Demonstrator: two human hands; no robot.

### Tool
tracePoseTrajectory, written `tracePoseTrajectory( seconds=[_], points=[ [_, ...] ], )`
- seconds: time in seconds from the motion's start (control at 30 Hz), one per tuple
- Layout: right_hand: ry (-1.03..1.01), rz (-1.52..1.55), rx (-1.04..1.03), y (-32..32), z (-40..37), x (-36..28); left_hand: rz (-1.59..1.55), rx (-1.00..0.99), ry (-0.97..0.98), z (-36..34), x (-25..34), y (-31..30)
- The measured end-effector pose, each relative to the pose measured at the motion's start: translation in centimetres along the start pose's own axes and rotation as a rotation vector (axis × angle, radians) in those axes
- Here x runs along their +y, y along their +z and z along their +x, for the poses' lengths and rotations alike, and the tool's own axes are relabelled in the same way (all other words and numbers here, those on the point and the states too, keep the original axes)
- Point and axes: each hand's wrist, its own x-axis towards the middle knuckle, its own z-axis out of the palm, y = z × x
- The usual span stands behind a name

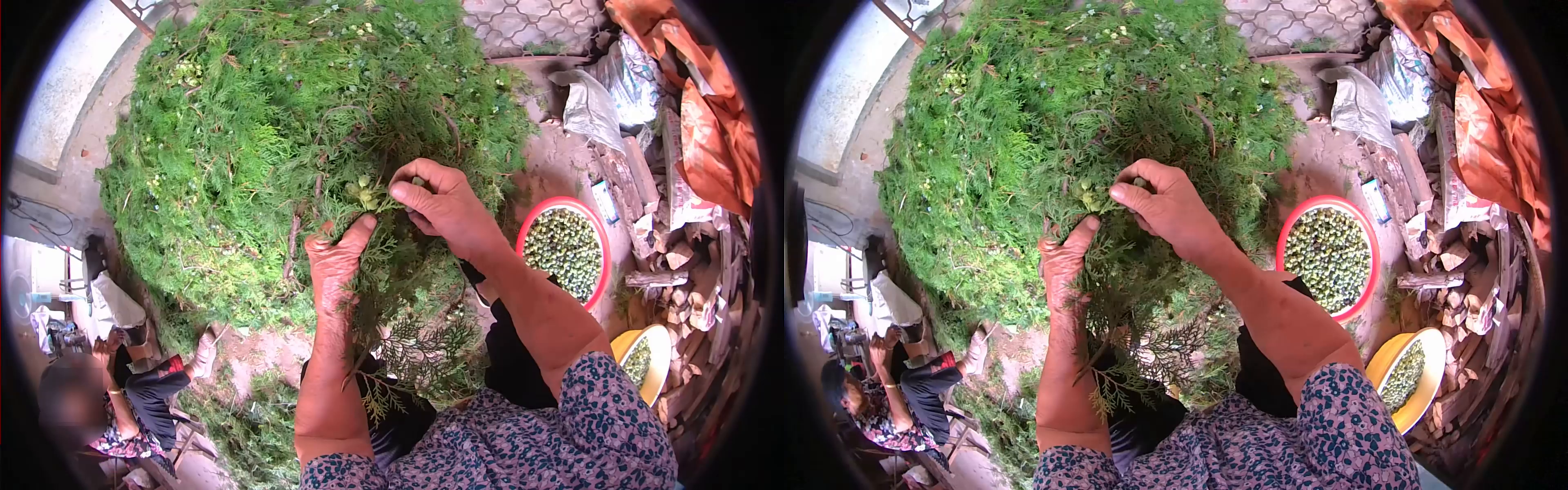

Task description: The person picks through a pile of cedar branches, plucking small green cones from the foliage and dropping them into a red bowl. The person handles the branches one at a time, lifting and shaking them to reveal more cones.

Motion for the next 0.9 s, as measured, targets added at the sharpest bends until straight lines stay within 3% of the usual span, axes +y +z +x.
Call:
tracePoseTrajectory(
  seconds=[0.17,0.23,0.27,0.33,0.4,0.47,0.53,0.63,0.7,0.77,0.9],
  points=[
    [-0.055,0.018,0.065,0.4,0.0,0.3,-0.182,-0.028,-0.003,-0.9,1.7,1.3],
    [0.02,0.162,0.162,0.2,0.0,-0.1,-0.236,0.006,0.01,-0.9,1.0,1.3],
    [-0.037,0.25,0.176,-0.8,0.6,0.1,-0.29,0.041,0.024,-0.9,0.7,1.3],
    [-0.144,0.374,0.198,-2.0,1.4,-0.2,-0.242,0.026,-0.023,-0.8,1.4,0.6],
    [-0.126,0.407,0.207,-1.2,1.2,-1.1,-0.193,0.014,-0.069,-0.7,1.4,0.5],
    [-0.106,0.441,0.218,-0.8,0.9,-1.1,-0.041,0.075,0.074,-0.6,0.7,1.0],
    [-0.139,0.362,0.04,-0.9,0.6,-0.9,-0.01,0.047,0.1,-0.7,0.9,1.1],
    [-0.084,0.12,-0.009,-0.5,0.4,-0.7,0.06,0.012,0.108,-1.2,1.8,1.4],
    [-0.072,0.091,0.045,0.1,0.4,-0.5,0.098,0.002,0.088,-1.3,1.7,1.5],
    [-0.18,-0.24,0.034,0.0,0.8,0.3,0.078,-0.049,0.075,-1.0,1.1,1.3],
    [-0.266,-0.355,0.158,0.0,1.0,1.3,0.163,-0.007,0.059,-0.8,0.5,1.2]
  ],
)
